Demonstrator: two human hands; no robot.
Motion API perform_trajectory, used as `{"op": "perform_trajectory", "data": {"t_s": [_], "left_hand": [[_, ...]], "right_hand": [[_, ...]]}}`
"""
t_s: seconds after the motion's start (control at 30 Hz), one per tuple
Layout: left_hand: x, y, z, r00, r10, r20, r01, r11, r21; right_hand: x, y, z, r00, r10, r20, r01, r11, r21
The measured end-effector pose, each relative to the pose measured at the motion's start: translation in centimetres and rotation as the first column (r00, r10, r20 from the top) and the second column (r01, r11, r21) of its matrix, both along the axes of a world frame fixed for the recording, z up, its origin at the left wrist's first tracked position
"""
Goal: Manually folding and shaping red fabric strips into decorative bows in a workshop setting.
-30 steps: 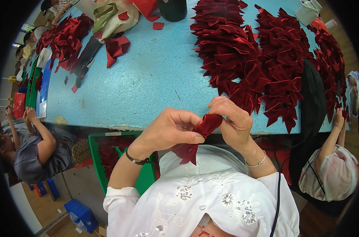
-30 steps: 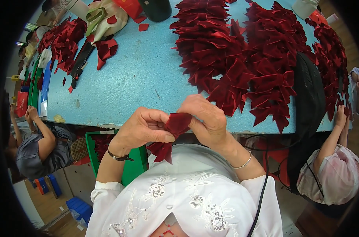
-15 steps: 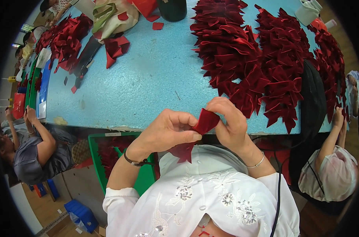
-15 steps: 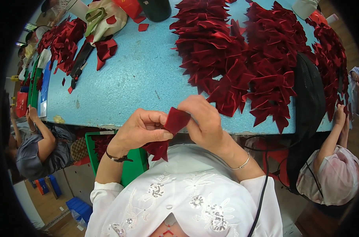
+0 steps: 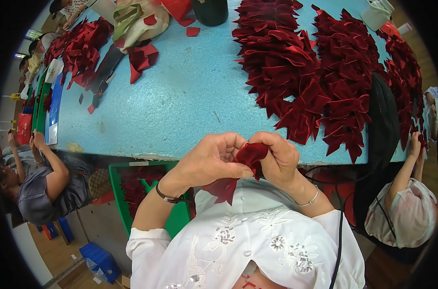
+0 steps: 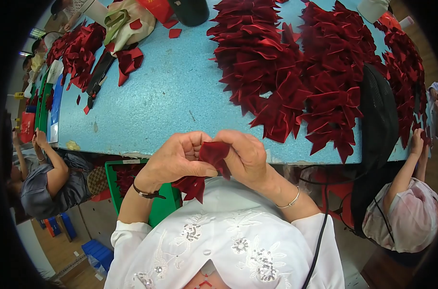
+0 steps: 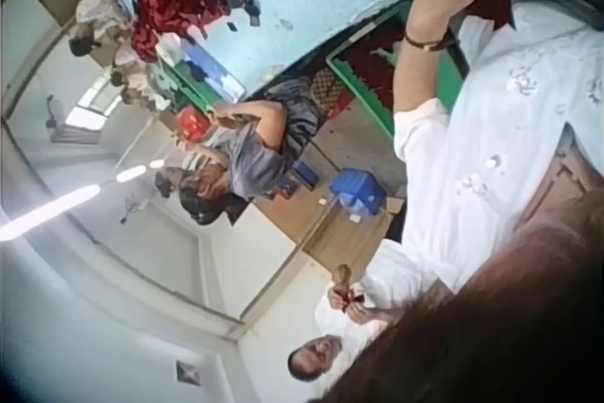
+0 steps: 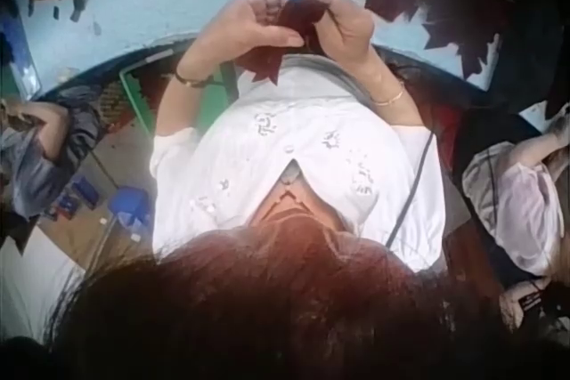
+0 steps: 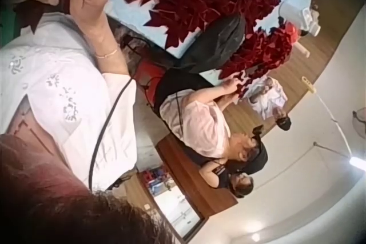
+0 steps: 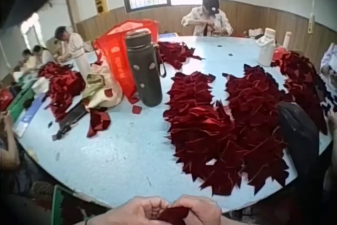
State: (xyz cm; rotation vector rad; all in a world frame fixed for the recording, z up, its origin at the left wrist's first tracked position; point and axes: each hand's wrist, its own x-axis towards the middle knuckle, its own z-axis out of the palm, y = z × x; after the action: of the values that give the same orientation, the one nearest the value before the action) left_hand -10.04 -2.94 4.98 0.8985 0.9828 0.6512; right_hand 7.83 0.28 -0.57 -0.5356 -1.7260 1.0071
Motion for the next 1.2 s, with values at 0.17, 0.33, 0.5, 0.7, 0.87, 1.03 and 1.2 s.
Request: {"op": "perform_trajectory", "data": {"t_s": [0.17,0.33,0.5,0.7,0.87,1.03,1.2], "left_hand": [[0.2,0.2,-0.1,0.999,-0.003,0.049,0.005,0.999,-0.05],[0.2,0.3,-0.6,0.998,-0.036,0.054,0.04,0.996,-0.077],[0.1,0.0,-0.7,0.986,0.086,0.146,-0.066,0.989,-0.136],[0.2,-0.6,0.1,0.957,0.219,0.189,-0.182,0.963,-0.198],[-0.3,-0.9,0.3,0.972,0.142,0.186,-0.114,0.981,-0.154],[-1.2,-1.4,0.2,0.982,0.119,0.148,-0.098,0.986,-0.137],[-2.1,-2.1,-0.8,0.961,0.199,0.191,-0.169,0.973,-0.159]], "right_hand": [[0.2,-0.8,0.3,0.995,-0.056,0.086,0.071,0.979,-0.189],[0.2,-1.1,0.8,0.996,-0.051,0.077,0.076,0.927,-0.366],[0.6,0.1,0.7,0.982,-0.141,0.126,0.156,0.982,-0.111],[0.6,0.3,1.5,0.979,-0.132,0.155,0.141,0.989,-0.048],[-0.5,-0.5,1.8,0.976,-0.168,0.142,0.168,0.986,0.009],[-1.3,-0.6,1.7,0.961,-0.161,0.224,0.15,0.986,0.069],[-2.0,0.3,2.5,0.993,0.001,0.118,0.031,0.962,-0.272]]}}
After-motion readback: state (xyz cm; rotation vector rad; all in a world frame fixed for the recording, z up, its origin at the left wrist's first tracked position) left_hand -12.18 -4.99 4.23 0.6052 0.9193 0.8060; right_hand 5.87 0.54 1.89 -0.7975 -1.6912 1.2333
